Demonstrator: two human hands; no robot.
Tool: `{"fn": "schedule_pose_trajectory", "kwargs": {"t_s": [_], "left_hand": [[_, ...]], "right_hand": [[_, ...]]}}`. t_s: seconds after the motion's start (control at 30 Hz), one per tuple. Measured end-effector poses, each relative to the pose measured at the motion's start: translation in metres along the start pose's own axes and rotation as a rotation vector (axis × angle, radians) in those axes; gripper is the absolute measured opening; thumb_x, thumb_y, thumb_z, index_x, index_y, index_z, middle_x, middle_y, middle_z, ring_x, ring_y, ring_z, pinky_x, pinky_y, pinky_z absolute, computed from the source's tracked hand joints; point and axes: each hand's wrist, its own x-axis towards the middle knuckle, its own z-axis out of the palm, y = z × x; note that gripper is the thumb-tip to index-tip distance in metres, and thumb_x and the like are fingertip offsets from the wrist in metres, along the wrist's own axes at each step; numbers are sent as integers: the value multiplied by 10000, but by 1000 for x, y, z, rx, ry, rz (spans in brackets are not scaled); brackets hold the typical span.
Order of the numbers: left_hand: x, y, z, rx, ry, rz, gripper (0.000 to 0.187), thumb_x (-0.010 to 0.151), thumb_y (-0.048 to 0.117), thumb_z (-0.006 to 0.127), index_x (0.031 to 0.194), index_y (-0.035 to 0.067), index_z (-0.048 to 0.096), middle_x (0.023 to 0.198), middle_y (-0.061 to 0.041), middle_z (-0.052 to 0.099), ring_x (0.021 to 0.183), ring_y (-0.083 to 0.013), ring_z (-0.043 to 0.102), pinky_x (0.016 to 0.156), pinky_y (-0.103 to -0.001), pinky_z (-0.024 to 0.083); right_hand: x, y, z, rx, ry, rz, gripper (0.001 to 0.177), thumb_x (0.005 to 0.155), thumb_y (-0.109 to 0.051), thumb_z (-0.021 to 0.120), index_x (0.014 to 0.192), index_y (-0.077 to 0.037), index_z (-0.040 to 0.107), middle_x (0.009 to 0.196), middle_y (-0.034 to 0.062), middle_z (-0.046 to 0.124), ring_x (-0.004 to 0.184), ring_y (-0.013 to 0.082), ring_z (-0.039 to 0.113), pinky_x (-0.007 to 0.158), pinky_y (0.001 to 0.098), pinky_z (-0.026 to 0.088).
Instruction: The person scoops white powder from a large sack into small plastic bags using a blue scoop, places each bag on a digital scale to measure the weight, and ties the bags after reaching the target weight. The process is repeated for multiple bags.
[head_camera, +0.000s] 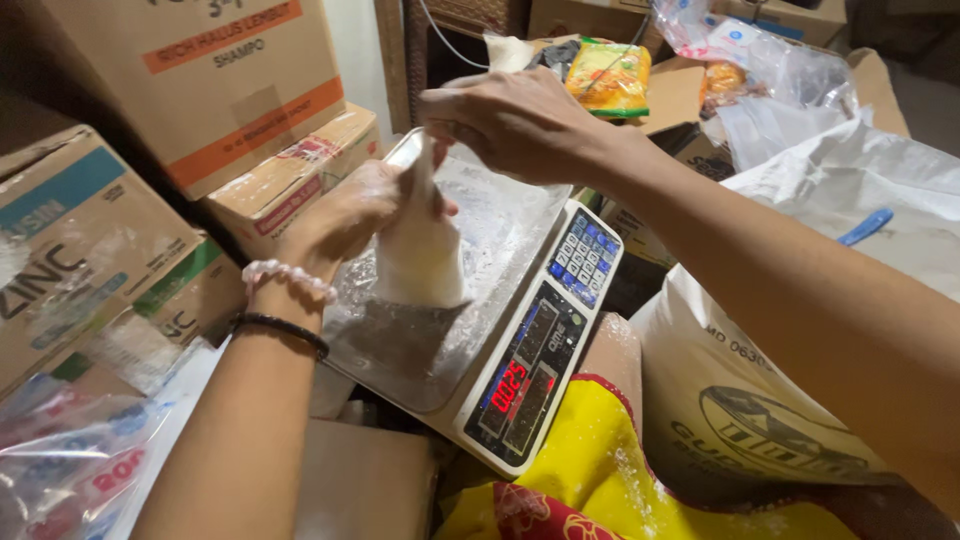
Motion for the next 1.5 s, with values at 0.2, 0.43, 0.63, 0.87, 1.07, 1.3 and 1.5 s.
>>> {"fn": "schedule_pose_trajectory", "kwargs": {"t_s": [0.2,0.43,0.63,0.87,1.07,1.3,1.5], "left_hand": [[-3,13,-4,383,433,38,516,1035,288,497,1539,256,392,1277,-126,576,1006,-202,646,808,-315,639],[-23,38,-1,1438,356,1173,429,912,184,852,1270,238,621,1341,-90,576,1257,-254,539,1037,-414,526],[-15,58,-5,1525,9,971,458,671,114,821,1113,140,706,1079,-65,692,1015,-236,644,883,-395,552],[-16,61,-3,1361,271,709,75,802,103,750,729,93,736,781,-83,726,802,-240,668,832,-433,552],[-2,65,5,1123,473,333,183,834,134,712,662,74,734,748,-152,702,641,-243,672,677,-393,593],[-3,50,3,567,442,-156,147,790,235,755,688,131,767,740,-82,746,681,-162,693,592,-271,505],[-16,35,-5,-177,190,-297,121,865,177,747,811,90,682,799,-47,662,611,-71,489,523,-194,381]], "right_hand": [[3,3,23,165,-108,210,124,1056,-171,511,969,-110,575,749,82,634,668,251,634,577,438,462],[-2,32,62,470,-149,448,231,1009,-216,571,1199,-133,673,759,65,624,657,184,575,595,376,478],[-16,50,67,223,-73,323,275,985,-187,570,1241,-126,650,985,124,737,833,280,671,677,453,528],[6,32,49,249,-147,507,232,1037,-232,519,1103,-131,716,968,77,780,776,196,717,720,426,564],[30,-14,30,854,-99,1004,303,1049,-214,424,1148,-74,674,855,174,762,614,215,725,524,338,631],[7,-43,49,1135,65,978,302,1055,-204,414,1116,-46,664,925,106,761,742,194,794,672,336,703],[-11,-62,75,796,272,718,264,1060,-203,509,1076,-19,697,903,85,783,766,138,804,696,287,669]]}}
